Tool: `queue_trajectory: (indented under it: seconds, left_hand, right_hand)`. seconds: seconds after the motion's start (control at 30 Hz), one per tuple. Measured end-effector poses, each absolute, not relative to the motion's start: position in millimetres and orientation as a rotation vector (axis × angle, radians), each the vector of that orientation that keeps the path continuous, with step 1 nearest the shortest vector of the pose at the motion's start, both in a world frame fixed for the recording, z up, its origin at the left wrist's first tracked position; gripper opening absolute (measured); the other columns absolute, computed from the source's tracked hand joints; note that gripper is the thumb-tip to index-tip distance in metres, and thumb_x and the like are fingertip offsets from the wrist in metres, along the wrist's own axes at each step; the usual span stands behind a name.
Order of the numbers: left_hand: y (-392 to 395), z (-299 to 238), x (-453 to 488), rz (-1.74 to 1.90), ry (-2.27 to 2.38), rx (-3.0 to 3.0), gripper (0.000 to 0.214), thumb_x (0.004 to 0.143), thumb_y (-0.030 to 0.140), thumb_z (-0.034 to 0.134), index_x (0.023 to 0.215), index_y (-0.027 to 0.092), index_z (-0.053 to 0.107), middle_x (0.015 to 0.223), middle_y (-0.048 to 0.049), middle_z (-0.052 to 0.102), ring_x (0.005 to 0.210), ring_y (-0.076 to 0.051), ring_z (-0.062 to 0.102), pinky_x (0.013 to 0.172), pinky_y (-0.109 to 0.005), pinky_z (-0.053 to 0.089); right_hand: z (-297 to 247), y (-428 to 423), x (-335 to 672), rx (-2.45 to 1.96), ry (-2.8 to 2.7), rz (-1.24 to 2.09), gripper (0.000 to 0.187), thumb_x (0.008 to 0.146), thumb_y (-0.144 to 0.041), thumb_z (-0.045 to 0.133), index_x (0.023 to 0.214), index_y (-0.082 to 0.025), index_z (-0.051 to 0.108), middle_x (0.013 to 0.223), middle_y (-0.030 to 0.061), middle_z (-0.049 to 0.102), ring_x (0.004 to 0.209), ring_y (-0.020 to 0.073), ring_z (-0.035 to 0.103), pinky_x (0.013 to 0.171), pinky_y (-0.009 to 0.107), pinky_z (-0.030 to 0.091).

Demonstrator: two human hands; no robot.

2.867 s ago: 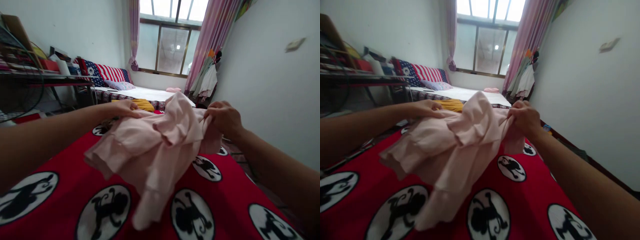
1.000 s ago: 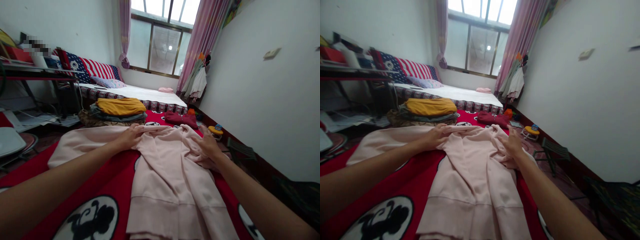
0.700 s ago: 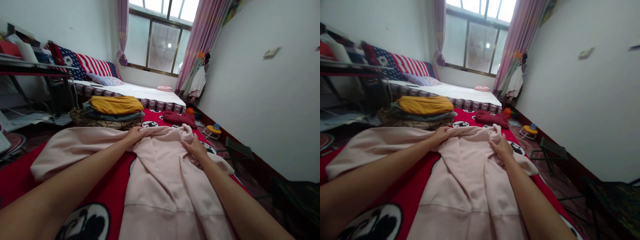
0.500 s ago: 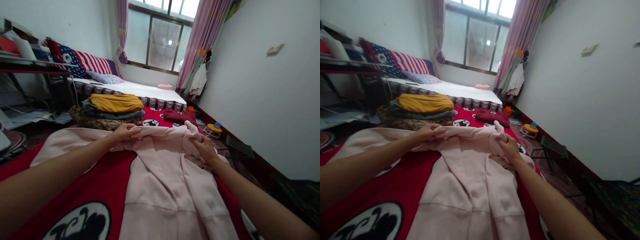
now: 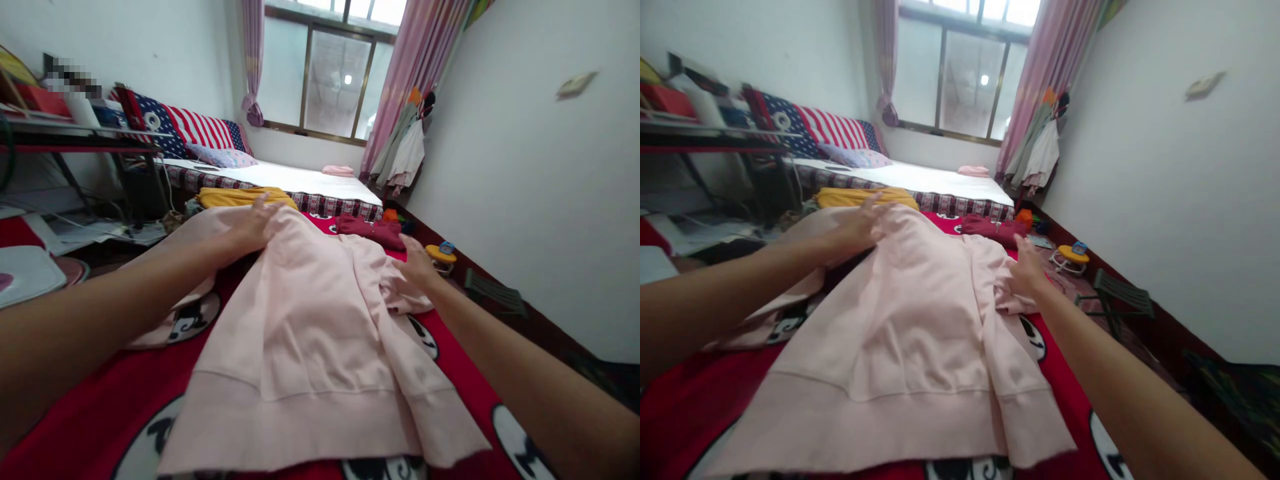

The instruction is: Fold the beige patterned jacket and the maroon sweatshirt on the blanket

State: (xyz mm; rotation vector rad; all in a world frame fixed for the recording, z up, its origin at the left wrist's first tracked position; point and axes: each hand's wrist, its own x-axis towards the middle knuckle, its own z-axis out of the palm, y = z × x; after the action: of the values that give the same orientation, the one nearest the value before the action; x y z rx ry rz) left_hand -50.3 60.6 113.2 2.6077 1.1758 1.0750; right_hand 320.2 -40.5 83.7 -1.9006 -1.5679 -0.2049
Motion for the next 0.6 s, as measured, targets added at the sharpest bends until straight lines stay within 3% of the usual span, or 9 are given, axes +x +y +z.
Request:
queue_trajectory:
  seconds: [0.07,0.13,0.23,0.3,0.37,0.5,0.6]
  left_hand:
    - [31.5,86.9,-44.0,0.690,0.846,2.798,0.062,0.077,0.002,0.057,0.135,0.022,0.051,0.152,-0.0062,0.035,0.139,-0.025,0.034,0.114,-0.038,0.031]
    - [2.6,65.9,-43.2,0.325,0.569,2.871,0.056,0.080,0.002,0.053,0.129,0.029,0.058,0.152,-0.0045,0.036,0.137,-0.024,0.038,0.111,-0.035,0.035]
    - [-26.4,50.2,-49.6,0.125,0.443,2.881,0.045,0.082,0.003,0.051,0.117,0.027,0.066,0.143,-0.0073,0.048,0.134,-0.026,0.043,0.108,-0.037,0.038]
    - [-35.1,49.6,-56.9,0.076,0.459,2.866,0.043,0.081,0.006,0.053,0.118,0.025,0.067,0.136,-0.0100,0.055,0.132,-0.027,0.045,0.107,-0.037,0.039]
    - [-40.1,54.4,-66.1,0.032,0.528,2.811,0.046,0.082,0.008,0.052,0.123,0.024,0.064,0.134,-0.0111,0.056,0.127,-0.027,0.051,0.105,-0.035,0.042]
    - [-56.7,67.7,-92.1,-0.035,0.683,2.697,0.050,0.082,0.032,0.061,0.132,0.027,0.057,0.139,-0.0106,0.052,0.123,-0.028,0.054,0.102,-0.034,0.043]
    - [-79.4,69.0,-114.3,-0.084,0.690,2.657,0.080,0.065,0.050,0.076,0.139,0.034,0.049,0.147,-0.0100,0.044,0.128,-0.034,0.048,0.102,-0.039,0.044]
  right_hand:
    - [65.1,-68.6,306.3,-1.850,-1.784,-0.140,0.048,0.075,-0.015,0.060,0.123,-0.014,0.061,0.127,0.0152,0.057,0.122,0.0298,0.053,0.104,0.044,0.043]
    - [53.9,-100.3,294.4,-1.787,-1.949,-0.088,0.039,0.079,-0.014,0.056,0.116,-0.018,0.065,0.120,0.0114,0.062,0.108,0.0252,0.061,0.094,0.038,0.051]
    - [49.1,-136.9,285.4,-1.653,-2.241,-0.146,0.055,0.077,0.000,0.046,0.122,-0.027,0.063,0.135,0.0078,0.053,0.107,0.0212,0.062,0.086,0.032,0.054]
    - [48.2,-149.2,285.3,-1.534,-2.463,-0.189,0.069,0.072,0.006,0.044,0.127,-0.034,0.060,0.149,0.0042,0.039,0.117,0.0223,0.058,0.092,0.035,0.051]
    - [46.5,-153.9,287.7,-1.439,-2.625,-0.161,0.071,0.071,0.007,0.044,0.125,-0.035,0.060,0.155,0.0028,0.031,0.124,0.0240,0.053,0.098,0.038,0.048]
    - [46.8,-154.4,296.3,-1.463,-2.556,-0.063,0.038,0.078,-0.002,0.047,0.100,-0.023,0.069,0.146,0.0070,0.045,0.124,0.0255,0.053,0.095,0.038,0.049]
    - [57.4,-157.6,313.0,-1.463,-2.160,-0.015,0.018,0.081,-0.014,0.050,0.084,-0.021,0.066,0.126,0.0087,0.062,0.117,0.0241,0.058,0.092,0.036,0.050]
